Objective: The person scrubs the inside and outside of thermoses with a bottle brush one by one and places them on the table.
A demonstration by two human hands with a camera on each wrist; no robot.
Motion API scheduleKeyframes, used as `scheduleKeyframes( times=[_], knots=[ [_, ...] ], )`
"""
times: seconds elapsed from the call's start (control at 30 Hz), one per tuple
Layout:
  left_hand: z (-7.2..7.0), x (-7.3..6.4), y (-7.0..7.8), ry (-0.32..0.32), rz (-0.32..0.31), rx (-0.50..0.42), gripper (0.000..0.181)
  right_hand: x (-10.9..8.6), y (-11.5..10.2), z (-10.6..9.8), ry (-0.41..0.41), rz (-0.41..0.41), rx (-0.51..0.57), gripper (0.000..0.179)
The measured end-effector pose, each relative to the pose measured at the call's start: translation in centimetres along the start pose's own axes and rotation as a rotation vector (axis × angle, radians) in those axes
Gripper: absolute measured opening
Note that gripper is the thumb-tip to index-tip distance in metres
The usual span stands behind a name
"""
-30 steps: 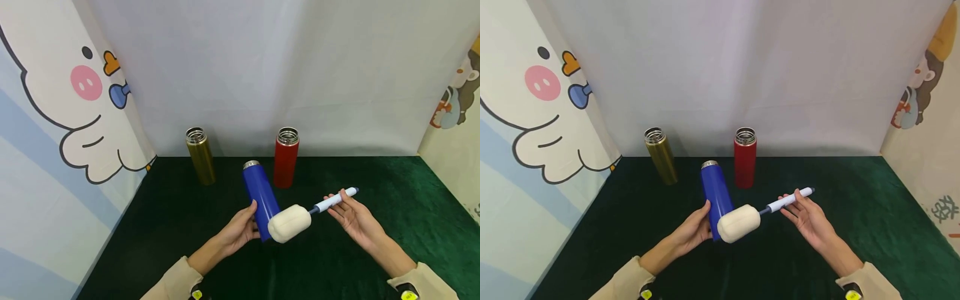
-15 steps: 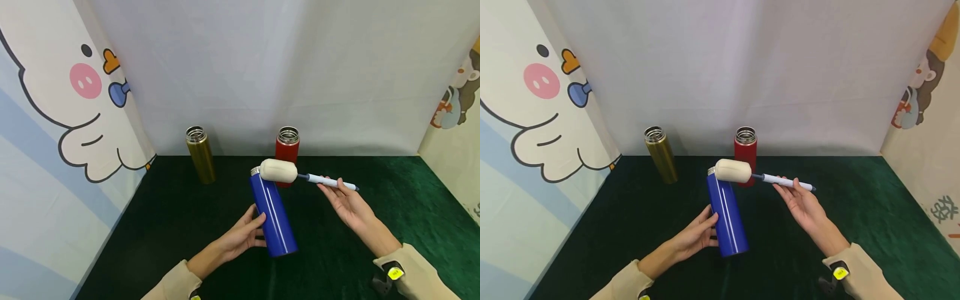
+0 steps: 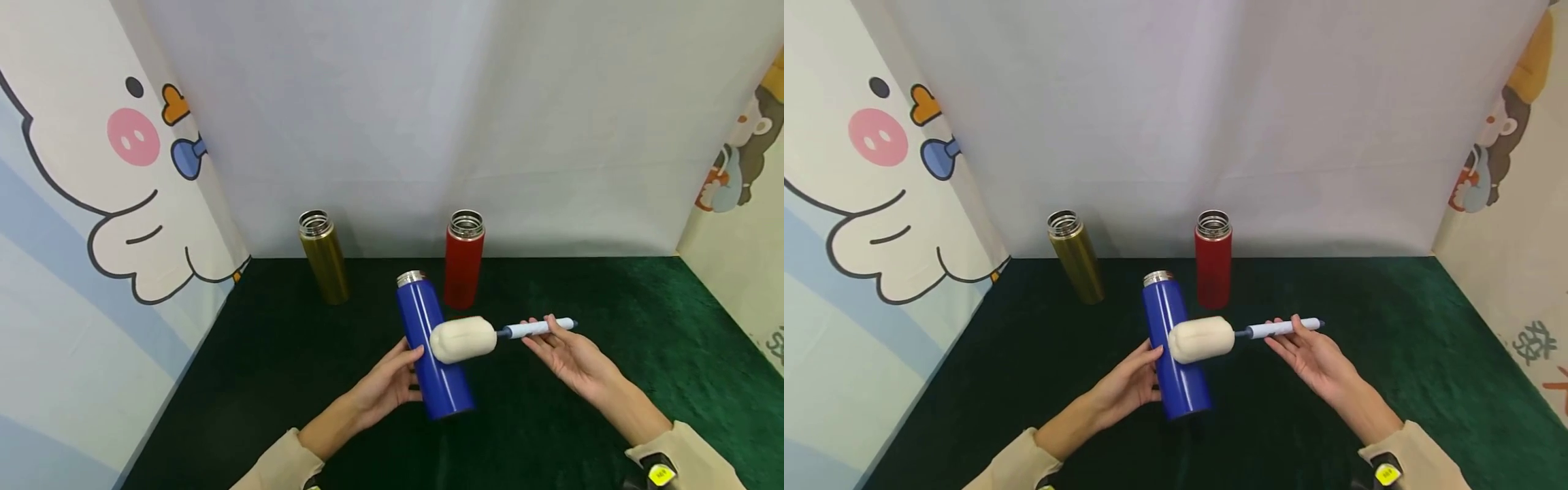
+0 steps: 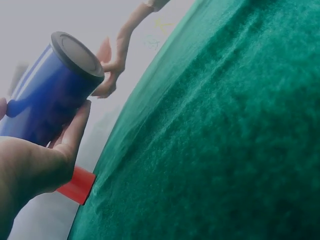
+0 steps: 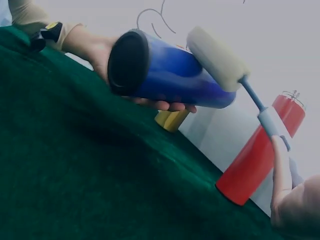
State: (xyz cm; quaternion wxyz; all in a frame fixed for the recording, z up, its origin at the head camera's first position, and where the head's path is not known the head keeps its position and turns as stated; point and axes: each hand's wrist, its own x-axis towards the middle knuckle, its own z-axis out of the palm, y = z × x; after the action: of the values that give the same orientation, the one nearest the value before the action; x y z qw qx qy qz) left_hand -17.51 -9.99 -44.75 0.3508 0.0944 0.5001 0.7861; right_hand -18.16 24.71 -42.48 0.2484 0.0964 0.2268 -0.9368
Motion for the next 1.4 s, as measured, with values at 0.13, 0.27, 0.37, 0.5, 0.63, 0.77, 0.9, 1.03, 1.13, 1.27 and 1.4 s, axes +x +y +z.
scheduleKeyframes(
  times=[0.13,0.27,0.37,0.5,0.63,0.77,0.9,1.03,1.13,1.27,1.4],
  knots=[
    [-0.4,-0.1,0.3,0.028,0.009,-0.016,0.063,-0.7,-0.1,-0.3,0.005,0.036,-0.035,0.018],
    [-0.7,0.0,0.3,0.039,0.01,-0.029,0.064,-1.3,-0.3,-0.5,-0.037,0.06,-0.006,0.011],
    [-0.7,0.1,0.1,0.05,-0.001,-0.024,0.065,-1.4,-0.5,-0.5,-0.079,0.069,0.004,0.012],
    [-0.2,0.1,-0.1,0.025,-0.022,0.001,0.067,-0.8,-0.8,0.4,-0.065,0.038,0.005,0.013],
    [0.4,0.0,-0.3,-0.015,-0.05,0.02,0.068,0.2,-1.1,1.5,-0.032,-0.01,0.068,0.02],
    [0.8,-0.2,-0.7,-0.031,-0.072,0.031,0.067,1.0,-1.4,2.3,0.007,-0.062,0.191,0.02],
    [0.9,0.0,-0.8,-0.04,-0.071,0.029,0.067,1.5,-1.4,2.4,0.044,-0.079,0.293,0.033],
    [0.5,0.1,-0.6,-0.024,-0.06,0.015,0.067,1.2,-1.0,1.7,0.047,-0.045,0.302,0.032],
    [0.0,0.3,-0.4,0.002,-0.04,-0.014,0.067,0.7,-0.5,0.8,0.031,-0.002,0.209,0.021],
    [-0.5,0.6,-0.2,0.041,0.001,-0.074,0.066,-0.1,0.0,-0.3,0.001,0.043,0.065,0.015],
    [-0.8,1.0,0.2,0.071,0.037,-0.103,0.064,-0.8,0.1,-0.9,-0.023,0.027,-0.065,0.016]
  ],
)
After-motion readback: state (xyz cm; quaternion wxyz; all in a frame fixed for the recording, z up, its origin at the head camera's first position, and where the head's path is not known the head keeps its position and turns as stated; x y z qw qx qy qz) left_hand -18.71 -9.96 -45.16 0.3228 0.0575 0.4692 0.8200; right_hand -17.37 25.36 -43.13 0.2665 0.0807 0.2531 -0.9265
